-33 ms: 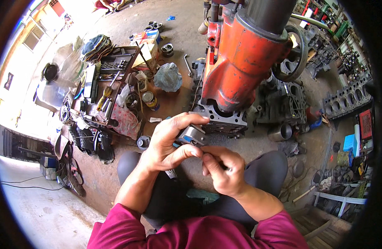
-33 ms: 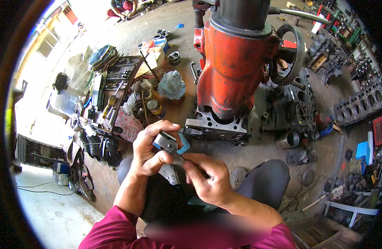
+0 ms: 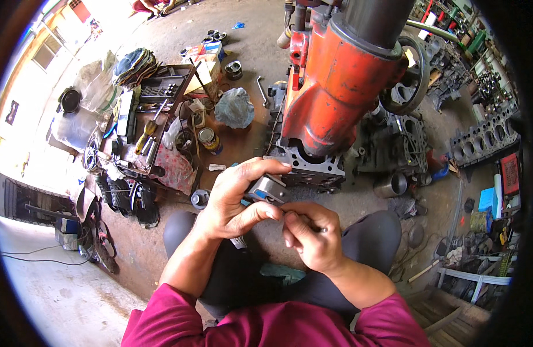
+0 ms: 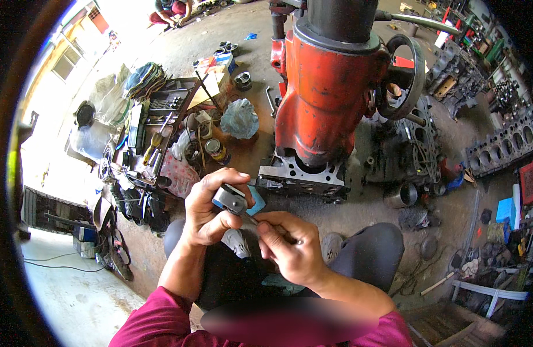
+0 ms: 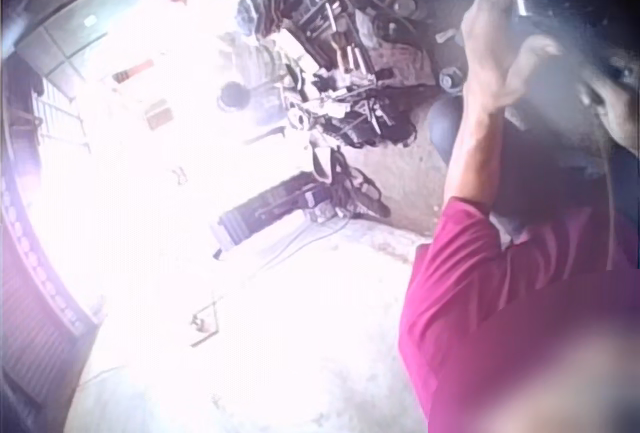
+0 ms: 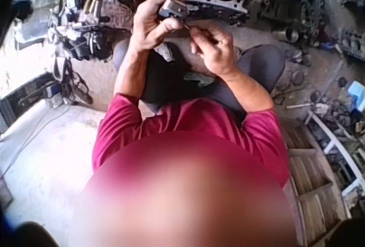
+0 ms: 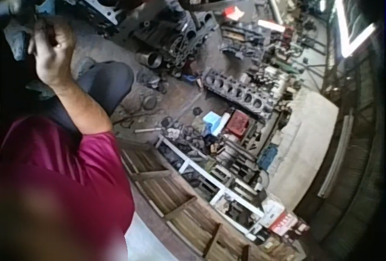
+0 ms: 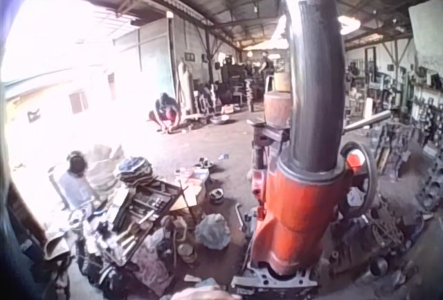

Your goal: The person sits on the floor in a workshop and uses a screwdriver to remove a bolt from a metal engine part. They then use a hydraulic press to push a pin out of the part, inspect the part, and reassemble it with the pin and bolt.

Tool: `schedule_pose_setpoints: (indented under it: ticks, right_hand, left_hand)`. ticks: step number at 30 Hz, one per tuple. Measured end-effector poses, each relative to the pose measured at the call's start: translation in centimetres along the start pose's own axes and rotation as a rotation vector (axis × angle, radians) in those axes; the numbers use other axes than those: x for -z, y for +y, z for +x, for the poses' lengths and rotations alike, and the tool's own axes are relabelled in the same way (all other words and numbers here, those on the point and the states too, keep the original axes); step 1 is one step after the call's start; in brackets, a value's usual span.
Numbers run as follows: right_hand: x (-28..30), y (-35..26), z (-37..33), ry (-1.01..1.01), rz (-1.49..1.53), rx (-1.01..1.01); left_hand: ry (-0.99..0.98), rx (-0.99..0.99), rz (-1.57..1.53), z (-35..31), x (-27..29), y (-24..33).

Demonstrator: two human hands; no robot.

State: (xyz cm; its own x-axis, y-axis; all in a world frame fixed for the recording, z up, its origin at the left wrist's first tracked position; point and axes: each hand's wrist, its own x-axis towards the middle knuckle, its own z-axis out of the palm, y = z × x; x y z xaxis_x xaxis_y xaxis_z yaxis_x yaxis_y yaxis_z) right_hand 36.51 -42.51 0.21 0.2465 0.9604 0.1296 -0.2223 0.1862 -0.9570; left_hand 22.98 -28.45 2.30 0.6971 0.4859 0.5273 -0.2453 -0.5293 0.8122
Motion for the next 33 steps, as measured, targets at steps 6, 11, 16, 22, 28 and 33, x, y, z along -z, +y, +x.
schedule_pose_setpoints:
  ticks: [6,11,16,22,28,33]
  right_hand:
    - [-0.2,0.2,-1.0,-0.015,-0.091,0.055]
    - [-0.1,0.2,-0.5,-0.050,0.419,-0.173]
    - [-0.2,0.1,-0.1,0.028,0.278,-0.217]
    - [-0.7,2.1,1.1,0.010,-0.241,-0.059]
    - [-1.4,3.0,-0.1,-0.012,-0.156,-0.168]
    - [-1.9,3.5,-0.2,-0.012,-0.022,-0.242]
  left_hand:
    - [-0.029,0.004,-0.031,-0.1,0.1,0.4]
    - [-0.019,0.077,-0.086,-0.4,0.2,0.3]
    - [0.201,0.208,-0.652,0.5,-1.3,-1.7]
    - [0.445,0.199,-1.218,2.0,0.9,-3.8]
    - [0.504,0.146,-1.338,2.1,2.2,-4.0]
    - [0.505,0.169,-1.319,1.9,2.4,-4.1]
